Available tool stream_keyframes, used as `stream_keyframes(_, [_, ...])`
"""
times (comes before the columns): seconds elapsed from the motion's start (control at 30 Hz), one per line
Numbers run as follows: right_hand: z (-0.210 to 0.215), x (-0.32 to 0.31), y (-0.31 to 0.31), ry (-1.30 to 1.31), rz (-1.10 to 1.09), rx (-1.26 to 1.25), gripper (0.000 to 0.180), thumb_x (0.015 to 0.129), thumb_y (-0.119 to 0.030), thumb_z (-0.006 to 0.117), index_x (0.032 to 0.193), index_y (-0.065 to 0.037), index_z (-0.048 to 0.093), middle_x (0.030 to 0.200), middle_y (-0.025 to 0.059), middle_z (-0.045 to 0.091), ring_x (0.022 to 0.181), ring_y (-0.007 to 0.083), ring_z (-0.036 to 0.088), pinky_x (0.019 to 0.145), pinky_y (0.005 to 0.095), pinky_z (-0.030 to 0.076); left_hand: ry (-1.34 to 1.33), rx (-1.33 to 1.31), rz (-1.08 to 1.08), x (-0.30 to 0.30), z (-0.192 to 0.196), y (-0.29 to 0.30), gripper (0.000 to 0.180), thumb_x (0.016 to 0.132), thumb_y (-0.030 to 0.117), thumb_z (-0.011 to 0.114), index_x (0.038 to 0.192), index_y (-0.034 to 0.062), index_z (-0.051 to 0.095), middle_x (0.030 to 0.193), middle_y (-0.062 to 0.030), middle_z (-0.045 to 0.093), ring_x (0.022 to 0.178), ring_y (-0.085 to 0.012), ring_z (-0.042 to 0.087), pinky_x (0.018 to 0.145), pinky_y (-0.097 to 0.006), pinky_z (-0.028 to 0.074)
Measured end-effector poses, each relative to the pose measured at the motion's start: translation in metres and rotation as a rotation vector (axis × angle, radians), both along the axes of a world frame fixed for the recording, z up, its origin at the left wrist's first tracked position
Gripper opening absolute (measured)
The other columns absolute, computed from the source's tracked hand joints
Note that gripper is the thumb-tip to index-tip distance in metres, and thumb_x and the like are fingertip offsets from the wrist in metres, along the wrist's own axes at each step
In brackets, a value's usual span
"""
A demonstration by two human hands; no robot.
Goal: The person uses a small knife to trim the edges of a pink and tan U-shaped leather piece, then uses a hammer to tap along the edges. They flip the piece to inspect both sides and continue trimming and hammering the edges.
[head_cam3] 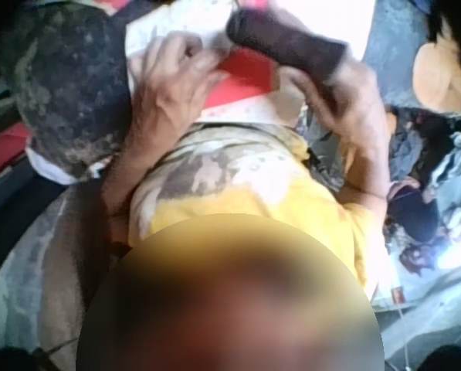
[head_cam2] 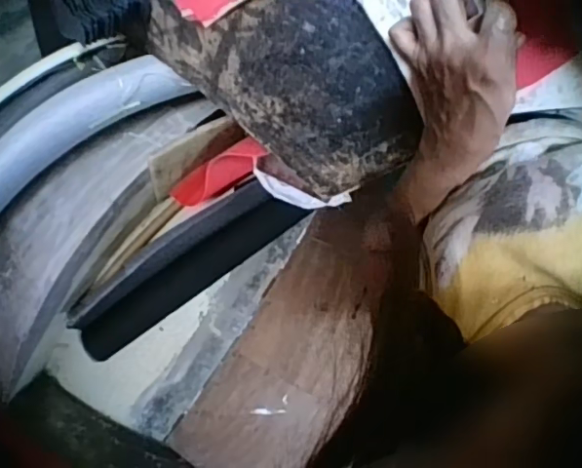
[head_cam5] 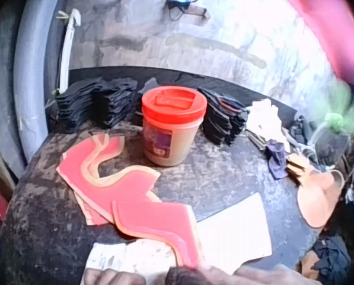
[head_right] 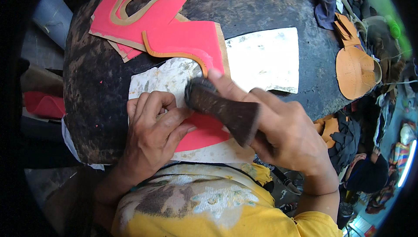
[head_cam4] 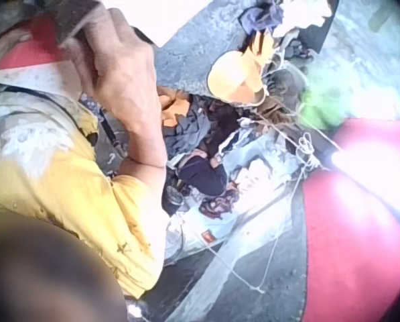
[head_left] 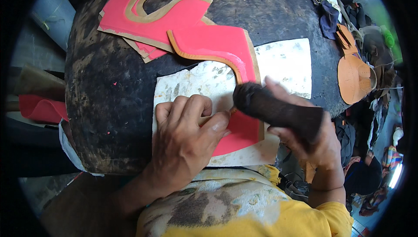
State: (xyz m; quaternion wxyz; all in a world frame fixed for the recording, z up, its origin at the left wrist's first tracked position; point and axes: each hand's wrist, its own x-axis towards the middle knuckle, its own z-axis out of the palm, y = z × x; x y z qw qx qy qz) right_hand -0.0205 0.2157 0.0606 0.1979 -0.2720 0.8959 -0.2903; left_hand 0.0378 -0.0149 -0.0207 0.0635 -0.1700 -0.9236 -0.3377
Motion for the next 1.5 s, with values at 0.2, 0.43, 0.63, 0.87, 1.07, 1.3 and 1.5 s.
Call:
stream_keyframes(0.2, [-0.005,0.003,0.003,-0.002,-0.044,0.031,0.057,0.088,-0.013,0.075,0.139,0.006,0.056,0.134,0.0228,0.064,0.110,0.0322,0.069,0.096,0.0388,0.052,0.006,0.002,0.010,0.001,-0.001,-0.001,0.027,0.077,0.018,0.080,0.100,0.0139,0.065,0.095,-0.0026,0.052,0.093,-0.0209,0.054,0.084,-0.042,0.036])
stream_keyframes(0.43, [-0.012,0.005,0.016,-0.074,0.043,0.045,0.059,0.087,-0.018,0.077,0.135,0.008,0.056,0.138,0.0247,0.061,0.120,0.0350,0.066,0.101,0.0393,0.050,-0.111,0.074,-0.028,-0.001,0.004,-0.009,0.025,0.080,0.015,0.076,0.101,0.0079,0.065,0.092,-0.0038,0.052,0.092,-0.0214,0.055,0.085,-0.041,0.036])
stream_keyframes(0.63, [-0.031,0.020,0.036,0.016,-0.005,0.004,0.064,0.084,-0.020,0.080,0.138,0.005,0.056,0.127,0.0233,0.062,0.114,0.0343,0.063,0.097,0.0402,0.049,0.263,-0.075,-0.099,0.006,0.001,0.000,0.011,0.084,0.008,0.066,0.094,0.0041,0.065,0.081,-0.0020,0.051,0.073,-0.0166,0.053,0.078,-0.039,0.034])
stream_keyframes(0.87, [-0.050,0.028,0.045,0.142,-0.019,-0.197,0.071,0.083,-0.017,0.079,0.149,-0.008,0.052,0.082,0.0112,0.063,0.065,0.0274,0.061,0.065,0.0376,0.054,0.365,-0.137,-0.093,0.011,-0.002,0.005,0.013,0.076,0.006,0.072,0.088,0.0041,0.067,0.084,-0.0014,0.056,0.071,-0.0138,0.050,0.077,-0.039,0.033])
stream_keyframes(1.07, [-0.034,0.026,0.045,-0.052,-0.056,0.026,0.068,0.084,-0.025,0.083,0.137,0.007,0.056,0.138,0.0262,0.060,0.128,0.0373,0.060,0.108,0.0435,0.046,0.182,-0.013,-0.110,0.008,-0.003,-0.005,0.044,0.072,0.009,0.078,0.115,0.0040,0.067,0.095,-0.0051,0.059,0.080,-0.0208,0.057,0.080,-0.042,0.033])
stream_keyframes(1.3, [-0.020,0.018,0.034,-0.038,-0.011,-0.019,0.067,0.085,-0.022,0.082,0.138,0.008,0.055,0.136,0.0266,0.061,0.125,0.0369,0.063,0.106,0.0422,0.047,0.006,0.010,-0.184,0.001,-0.003,-0.018,0.049,0.073,0.013,0.082,0.119,0.0111,0.067,0.098,-0.0049,0.055,0.092,-0.0218,0.057,0.088,-0.044,0.035])
stream_keyframes(1.5, [-0.008,0.016,0.017,-0.005,-0.001,0.093,0.066,0.085,-0.023,0.079,0.140,0.004,0.055,0.117,0.0231,0.069,0.097,0.0331,0.071,0.089,0.0383,0.055,0.036,-0.031,-0.198,0.000,-0.002,-0.021,0.047,0.073,0.018,0.083,0.117,0.0126,0.069,0.099,-0.0054,0.055,0.091,-0.0222,0.056,0.088,-0.044,0.036])
